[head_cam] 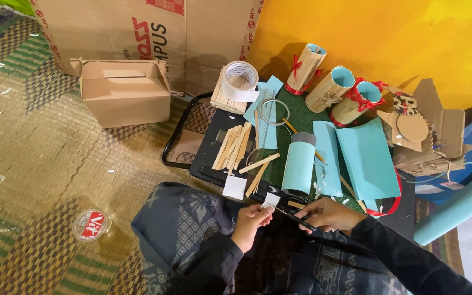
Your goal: Cutting small white paper squares and attaching them to the ends of wooden sticks for a craft project.
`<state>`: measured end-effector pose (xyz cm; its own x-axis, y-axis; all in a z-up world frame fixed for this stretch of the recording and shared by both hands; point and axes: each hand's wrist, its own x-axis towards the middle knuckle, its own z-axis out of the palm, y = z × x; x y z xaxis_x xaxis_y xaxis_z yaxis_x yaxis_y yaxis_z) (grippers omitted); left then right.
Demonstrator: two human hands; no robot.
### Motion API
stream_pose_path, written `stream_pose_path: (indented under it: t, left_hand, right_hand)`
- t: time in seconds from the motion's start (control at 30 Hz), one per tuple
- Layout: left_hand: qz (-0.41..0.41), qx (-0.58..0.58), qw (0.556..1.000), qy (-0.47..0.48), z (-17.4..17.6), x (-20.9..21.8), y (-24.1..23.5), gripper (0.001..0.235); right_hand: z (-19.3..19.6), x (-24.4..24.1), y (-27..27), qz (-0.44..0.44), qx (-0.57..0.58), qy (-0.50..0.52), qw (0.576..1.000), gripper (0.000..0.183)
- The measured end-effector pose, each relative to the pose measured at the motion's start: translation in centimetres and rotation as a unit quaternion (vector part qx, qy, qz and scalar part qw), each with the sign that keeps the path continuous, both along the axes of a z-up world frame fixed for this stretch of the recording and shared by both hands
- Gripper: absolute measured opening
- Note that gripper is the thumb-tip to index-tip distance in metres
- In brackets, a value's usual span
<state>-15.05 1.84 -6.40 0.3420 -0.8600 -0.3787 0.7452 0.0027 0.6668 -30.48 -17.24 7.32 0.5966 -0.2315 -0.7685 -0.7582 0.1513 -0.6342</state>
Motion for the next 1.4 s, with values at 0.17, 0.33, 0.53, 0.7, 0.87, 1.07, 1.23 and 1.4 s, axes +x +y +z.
stream_pose_path:
  t: [0.17,0.33,0.53,0.7,0.87,1.07,1.23,1.4]
  left_hand:
    - [0.001,0.007,1.0,0.001,-0.2,0.0,-0.1,0.013]
    - [-0.002,0.01,1.0,0.007,-0.1,0.1,-0.2,0.012]
    - [-0.001,0.003,1.0,0.018,-0.5,0.1,-0.3,0.012]
    - [0.001,0.001,1.0,0.017,-0.7,0.1,-0.3,0.012]
    - [-0.007,0.004,1.0,0.004,-0.6,0.2,-0.4,0.011]
    - [-0.007,0.006,1.0,-0.006,-0.1,0.3,-0.3,0.013]
    - [0.001,0.025,1.0,-0.005,-0.3,0.5,-0.4,0.014]
    - [-0.004,0.018,1.0,-0.002,-0.4,0.5,-0.3,0.025]
  right_hand:
    - [-1.4,-0.9,-0.5,-0.002,0.041,-0.035,0.999,0.05]
    - [-2.3,-1.5,-0.6,-0.017,0.039,-0.038,0.998,0.052]
    - [-2.4,-1.7,-0.4,-0.024,0.042,-0.043,0.998,0.052]
    - [-2.5,-1.8,-0.6,-0.011,0.016,-0.021,1.0,0.052]
    - [-2.0,-1.6,-0.5,-0.019,0.086,-0.049,0.995,0.048]
    - [-1.2,-1.5,-0.5,-0.048,0.115,-0.015,0.992,0.045]
    - [-2.4,-5.1,-1.4,-0.064,0.132,0.002,0.989,0.043]
    - [-4.1,-7.2,4.0,-0.186,0.044,-0.025,0.981,0.061]
